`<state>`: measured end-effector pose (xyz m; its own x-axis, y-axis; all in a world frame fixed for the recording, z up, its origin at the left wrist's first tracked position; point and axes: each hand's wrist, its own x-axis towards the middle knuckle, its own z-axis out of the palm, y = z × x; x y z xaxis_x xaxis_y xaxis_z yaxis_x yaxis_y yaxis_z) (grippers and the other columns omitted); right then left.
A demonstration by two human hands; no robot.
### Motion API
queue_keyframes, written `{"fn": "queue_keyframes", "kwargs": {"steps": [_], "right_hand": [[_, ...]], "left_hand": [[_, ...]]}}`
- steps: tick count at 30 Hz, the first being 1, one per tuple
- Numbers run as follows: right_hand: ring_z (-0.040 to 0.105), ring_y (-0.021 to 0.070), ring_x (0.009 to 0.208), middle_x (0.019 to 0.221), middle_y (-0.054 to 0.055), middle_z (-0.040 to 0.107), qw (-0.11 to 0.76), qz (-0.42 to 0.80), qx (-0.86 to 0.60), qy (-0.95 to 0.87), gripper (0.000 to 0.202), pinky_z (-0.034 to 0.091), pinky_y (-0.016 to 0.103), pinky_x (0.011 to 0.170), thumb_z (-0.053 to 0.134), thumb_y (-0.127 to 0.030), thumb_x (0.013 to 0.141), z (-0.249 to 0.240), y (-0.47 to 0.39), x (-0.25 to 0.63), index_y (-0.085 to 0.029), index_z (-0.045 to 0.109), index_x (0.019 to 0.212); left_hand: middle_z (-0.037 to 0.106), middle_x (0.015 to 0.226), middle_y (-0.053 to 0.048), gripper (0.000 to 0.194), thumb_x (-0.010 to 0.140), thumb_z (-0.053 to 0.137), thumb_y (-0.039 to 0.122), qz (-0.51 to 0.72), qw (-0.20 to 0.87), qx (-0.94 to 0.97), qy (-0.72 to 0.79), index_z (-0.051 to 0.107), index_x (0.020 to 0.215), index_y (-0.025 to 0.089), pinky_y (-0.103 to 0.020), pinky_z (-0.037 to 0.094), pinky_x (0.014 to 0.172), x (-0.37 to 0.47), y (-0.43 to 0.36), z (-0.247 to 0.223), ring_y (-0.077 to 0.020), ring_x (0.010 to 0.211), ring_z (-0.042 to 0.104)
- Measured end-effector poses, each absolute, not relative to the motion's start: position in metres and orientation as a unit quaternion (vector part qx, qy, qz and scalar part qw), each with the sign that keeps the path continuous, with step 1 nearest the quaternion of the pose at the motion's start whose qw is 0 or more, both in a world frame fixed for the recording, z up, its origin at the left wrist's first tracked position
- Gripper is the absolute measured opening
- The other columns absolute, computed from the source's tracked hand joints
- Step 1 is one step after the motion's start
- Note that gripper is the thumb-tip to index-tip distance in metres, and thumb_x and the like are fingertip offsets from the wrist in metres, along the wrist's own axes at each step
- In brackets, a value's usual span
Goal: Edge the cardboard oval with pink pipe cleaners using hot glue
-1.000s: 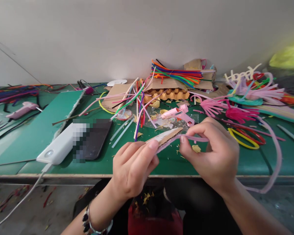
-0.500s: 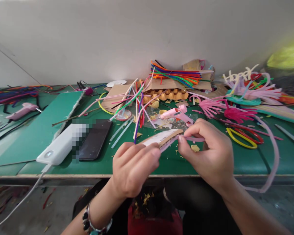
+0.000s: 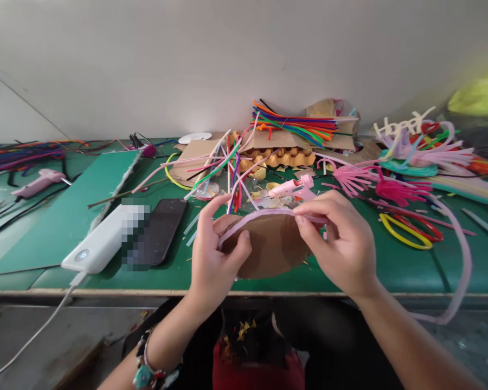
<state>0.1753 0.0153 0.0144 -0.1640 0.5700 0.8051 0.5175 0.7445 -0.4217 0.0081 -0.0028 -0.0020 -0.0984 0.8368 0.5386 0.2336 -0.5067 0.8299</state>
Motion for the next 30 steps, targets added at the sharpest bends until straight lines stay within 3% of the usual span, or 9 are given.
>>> {"fn": "queue_keyframes", "kwargs": {"steps": [7,11,14,20,30], "right_hand": [[0.053,0.0087,0.066,0.084,0.003,0.055,0.533,-0.068,-0.354,-0.765,0.015,0.043,0.023,0.052,0.056,-0.005,0.074,0.014,0.016,0.176,-0.019,0.058,0.079],[0.057,0.0112,0.072,0.078,0.004,0.058,0.526,-0.096,-0.327,-0.779,0.018,0.046,0.023,0.053,0.054,-0.001,0.073,0.011,0.019,0.174,-0.018,0.056,0.079],[0.056,0.0118,0.072,0.075,0.003,0.056,0.527,-0.128,-0.318,-0.778,0.019,0.048,0.026,0.058,0.054,0.0,0.072,0.009,0.02,0.172,-0.018,0.054,0.079],[0.054,0.0116,0.069,0.077,0.004,0.055,0.541,-0.181,-0.274,-0.774,0.024,0.047,0.027,0.057,0.056,0.002,0.07,0.006,0.015,0.172,-0.018,0.053,0.084],[0.05,0.0109,0.063,0.074,0.004,0.055,0.571,-0.19,-0.233,-0.764,0.021,0.042,0.026,0.051,0.056,0.0,0.068,0.002,0.011,0.169,-0.015,0.051,0.081]], "left_hand": [[0.062,0.072,0.002,0.043,0.072,0.051,0.009,0.62,0.27,0.607,0.419,0.037,0.111,0.019,-0.018,0.046,0.055,0.011,-0.004,-0.002,-0.0088,0.062,0.059],[0.06,0.067,0.004,0.043,0.071,0.052,0.013,0.613,0.316,0.587,0.423,0.038,0.111,0.019,-0.016,0.041,0.047,0.012,-0.002,-0.001,-0.0078,0.052,0.054],[0.06,0.069,0.003,0.036,0.07,0.054,0.019,0.597,0.338,0.591,0.425,0.045,0.105,0.018,-0.018,0.043,0.049,0.011,-0.003,0.0,-0.0093,0.056,0.055],[0.058,0.064,0.001,0.008,0.071,0.052,0.021,0.585,0.272,0.632,0.429,0.058,0.071,0.016,-0.02,0.042,0.054,0.009,-0.005,0.005,-0.0107,0.059,0.054],[0.049,0.054,0.003,0.014,0.072,0.052,0.013,0.62,0.199,0.645,0.399,0.052,0.059,0.016,-0.018,0.037,0.048,0.008,-0.007,0.006,-0.008,0.051,0.046]]}}
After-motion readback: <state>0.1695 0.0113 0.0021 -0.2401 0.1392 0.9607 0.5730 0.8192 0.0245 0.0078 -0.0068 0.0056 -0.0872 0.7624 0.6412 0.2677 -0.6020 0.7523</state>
